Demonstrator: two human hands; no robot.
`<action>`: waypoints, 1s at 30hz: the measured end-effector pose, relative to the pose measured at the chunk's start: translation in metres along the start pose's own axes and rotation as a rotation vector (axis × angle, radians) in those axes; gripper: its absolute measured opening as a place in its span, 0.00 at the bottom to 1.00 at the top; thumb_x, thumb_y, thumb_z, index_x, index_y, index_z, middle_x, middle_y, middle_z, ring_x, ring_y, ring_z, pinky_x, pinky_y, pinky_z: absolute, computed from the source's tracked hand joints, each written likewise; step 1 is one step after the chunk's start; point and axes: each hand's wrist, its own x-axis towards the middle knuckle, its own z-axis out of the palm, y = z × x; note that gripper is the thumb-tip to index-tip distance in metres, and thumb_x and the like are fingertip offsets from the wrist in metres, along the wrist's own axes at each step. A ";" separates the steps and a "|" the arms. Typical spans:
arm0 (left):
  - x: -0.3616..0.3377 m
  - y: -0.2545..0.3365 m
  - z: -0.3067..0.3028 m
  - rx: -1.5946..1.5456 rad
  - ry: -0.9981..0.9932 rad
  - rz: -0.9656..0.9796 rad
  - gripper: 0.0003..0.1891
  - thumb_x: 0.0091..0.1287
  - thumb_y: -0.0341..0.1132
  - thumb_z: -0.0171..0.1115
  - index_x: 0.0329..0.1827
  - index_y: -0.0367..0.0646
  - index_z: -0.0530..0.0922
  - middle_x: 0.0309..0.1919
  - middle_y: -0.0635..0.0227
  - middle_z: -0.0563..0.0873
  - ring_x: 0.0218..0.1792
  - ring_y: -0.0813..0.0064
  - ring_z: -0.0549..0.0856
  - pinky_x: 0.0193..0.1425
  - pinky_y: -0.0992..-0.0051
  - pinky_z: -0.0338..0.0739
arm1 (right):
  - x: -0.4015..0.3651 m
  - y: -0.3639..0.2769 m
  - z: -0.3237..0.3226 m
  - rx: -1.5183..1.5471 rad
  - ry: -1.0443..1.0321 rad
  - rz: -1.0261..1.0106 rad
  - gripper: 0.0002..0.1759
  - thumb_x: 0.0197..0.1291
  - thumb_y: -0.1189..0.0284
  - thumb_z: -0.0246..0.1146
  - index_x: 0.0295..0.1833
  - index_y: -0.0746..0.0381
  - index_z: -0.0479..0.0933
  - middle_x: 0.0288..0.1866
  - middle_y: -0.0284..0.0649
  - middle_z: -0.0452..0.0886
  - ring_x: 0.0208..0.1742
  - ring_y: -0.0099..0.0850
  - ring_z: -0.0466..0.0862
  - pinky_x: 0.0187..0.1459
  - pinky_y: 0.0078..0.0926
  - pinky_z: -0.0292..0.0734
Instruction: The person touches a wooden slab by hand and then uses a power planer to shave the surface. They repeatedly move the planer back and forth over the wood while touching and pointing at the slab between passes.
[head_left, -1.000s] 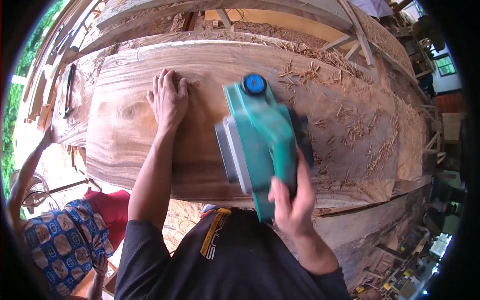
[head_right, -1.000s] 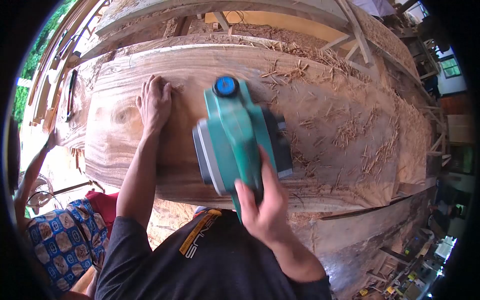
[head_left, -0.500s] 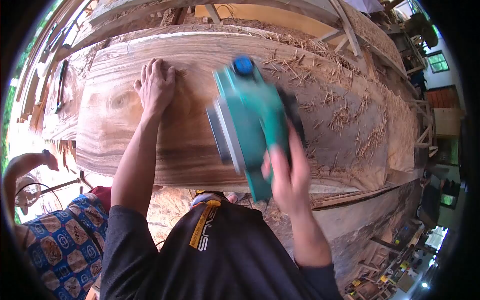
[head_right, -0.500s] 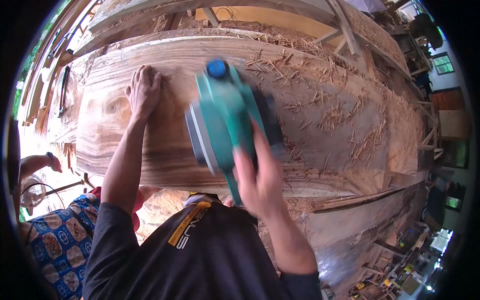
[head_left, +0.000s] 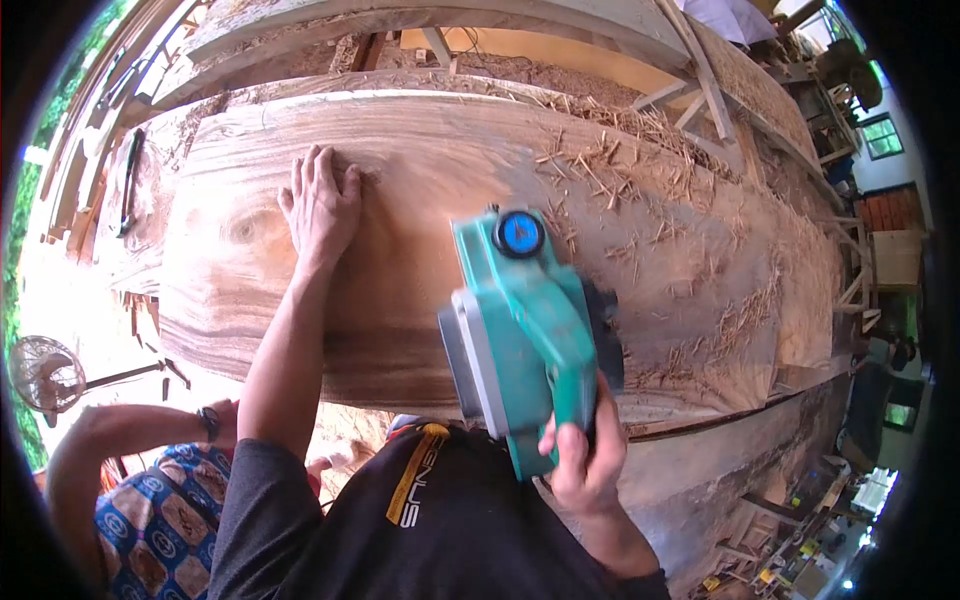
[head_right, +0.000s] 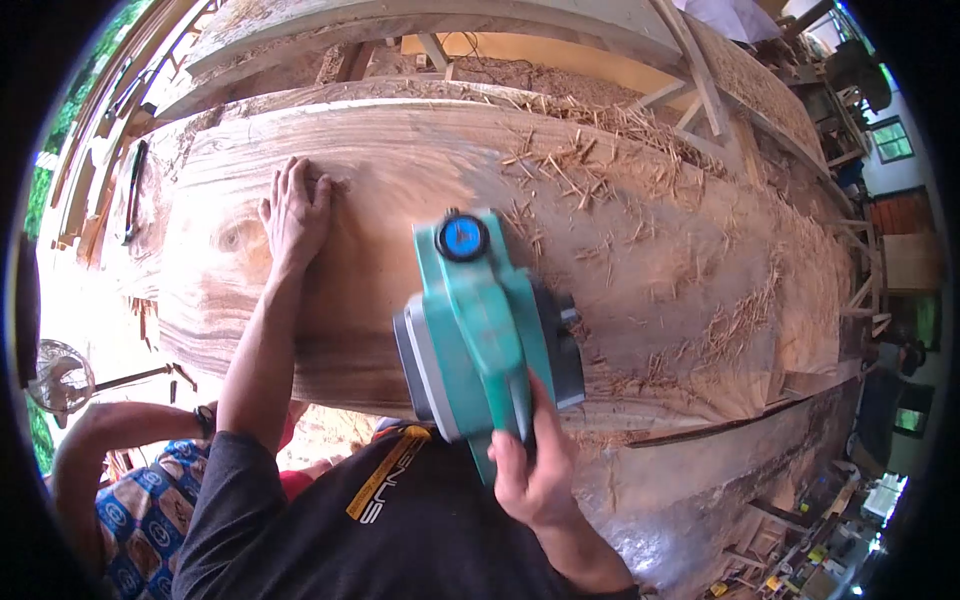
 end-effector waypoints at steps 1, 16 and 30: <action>0.000 0.000 0.000 -0.003 0.002 0.000 0.30 0.78 0.54 0.53 0.76 0.46 0.70 0.79 0.61 0.69 0.82 0.56 0.60 0.81 0.42 0.50 | 0.022 -0.002 0.008 0.007 0.004 -0.025 0.30 0.73 0.72 0.57 0.77 0.74 0.64 0.43 0.44 0.85 0.26 0.23 0.82 0.31 0.24 0.80; 0.003 -0.004 0.001 0.039 0.062 0.060 0.29 0.75 0.53 0.57 0.74 0.49 0.72 0.76 0.63 0.72 0.78 0.63 0.67 0.78 0.46 0.56 | 0.225 -0.009 0.066 0.075 -0.013 -0.178 0.26 0.78 0.59 0.57 0.74 0.59 0.69 0.30 0.37 0.82 0.26 0.26 0.85 0.29 0.29 0.81; -0.001 0.001 0.003 -0.001 0.007 0.013 0.31 0.77 0.55 0.53 0.77 0.46 0.69 0.80 0.60 0.68 0.82 0.55 0.61 0.82 0.42 0.50 | -0.121 0.015 -0.046 -0.074 -0.009 0.110 0.34 0.68 0.66 0.63 0.71 0.80 0.67 0.30 0.42 0.84 0.31 0.29 0.88 0.36 0.27 0.84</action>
